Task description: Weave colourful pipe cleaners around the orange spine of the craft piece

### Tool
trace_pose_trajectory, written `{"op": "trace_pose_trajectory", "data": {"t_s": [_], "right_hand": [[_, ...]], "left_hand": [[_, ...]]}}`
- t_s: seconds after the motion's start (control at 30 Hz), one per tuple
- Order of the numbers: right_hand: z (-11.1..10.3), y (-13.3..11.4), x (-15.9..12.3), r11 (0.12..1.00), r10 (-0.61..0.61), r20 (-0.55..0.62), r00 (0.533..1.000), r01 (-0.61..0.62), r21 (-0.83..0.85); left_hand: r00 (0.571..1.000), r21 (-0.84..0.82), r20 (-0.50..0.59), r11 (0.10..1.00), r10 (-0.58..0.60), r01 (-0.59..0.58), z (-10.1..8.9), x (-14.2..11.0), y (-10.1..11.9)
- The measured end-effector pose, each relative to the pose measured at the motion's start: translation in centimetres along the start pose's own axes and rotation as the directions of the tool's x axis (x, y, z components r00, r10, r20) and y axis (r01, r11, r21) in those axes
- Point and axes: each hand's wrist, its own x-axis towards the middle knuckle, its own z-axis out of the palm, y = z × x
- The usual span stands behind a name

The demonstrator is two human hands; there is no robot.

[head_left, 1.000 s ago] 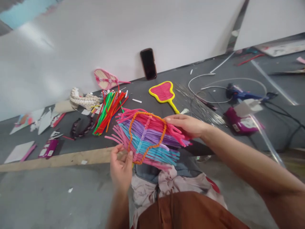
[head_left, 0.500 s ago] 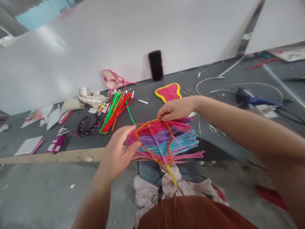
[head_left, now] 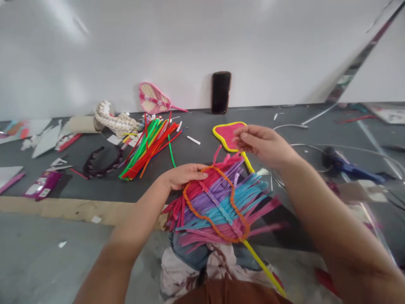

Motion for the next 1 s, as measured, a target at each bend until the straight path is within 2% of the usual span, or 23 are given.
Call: {"op": "trace_pose_trajectory", "data": {"t_s": [0.1, 0.17, 0.33, 0.4, 0.5, 0.6, 0.8, 0.9, 1.0], "right_hand": [[1.0, 1.9, -0.9, 0.996, 0.085, 0.052, 0.995, -0.084, -0.014], [1.6, 2.7, -1.4, 0.993, 0.100, 0.050, 0.994, -0.097, -0.067], [2.1, 3.9, -1.8, 0.992, 0.075, -0.086, 0.993, -0.083, -0.091], [2.2, 4.1, -1.9, 0.982, 0.043, -0.079, 0.996, -0.057, -0.180], [2.5, 4.1, -2.0, 0.939, 0.032, 0.017, 0.999, -0.024, -0.343], [2.9, 3.8, -2.2, 0.902, 0.059, 0.038, 0.997, -0.037, -0.430], [2.7, 3.2, -2.9, 0.909, 0.078, -0.024, 0.997, -0.081, -0.408], [2.3, 3.0, -2.7, 0.898, 0.051, -0.070, 0.996, -0.077, -0.434], [1.8, 2.3, -1.2, 0.861, 0.139, 0.022, 0.990, -0.110, -0.497]], "left_hand": [[0.999, 0.157, 0.015, 0.987, -0.028, 0.026, -1.0, 1.1, 0.0], [1.000, 0.194, 0.023, 0.981, -0.007, 0.003, -1.4, 1.7, 0.0], [0.999, 0.042, 0.003, 0.998, 0.047, -0.047, -1.4, 2.5, -0.9], [0.999, -0.005, 0.003, 0.999, 0.040, -0.040, -1.3, 2.6, -1.2], [0.999, -0.053, 0.009, 0.998, 0.035, -0.035, -1.1, 2.8, -1.4], [0.998, -0.037, -0.048, 0.998, 0.047, -0.049, -0.7, 3.0, -1.4], [0.987, -0.012, -0.154, 0.999, 0.044, -0.046, 0.0, 3.2, -1.3], [0.986, -0.036, -0.160, 0.998, 0.042, -0.048, 0.0, 3.3, -1.2], [0.988, -0.002, -0.141, 0.998, 0.057, -0.058, 0.1, 3.3, -1.1]]}}
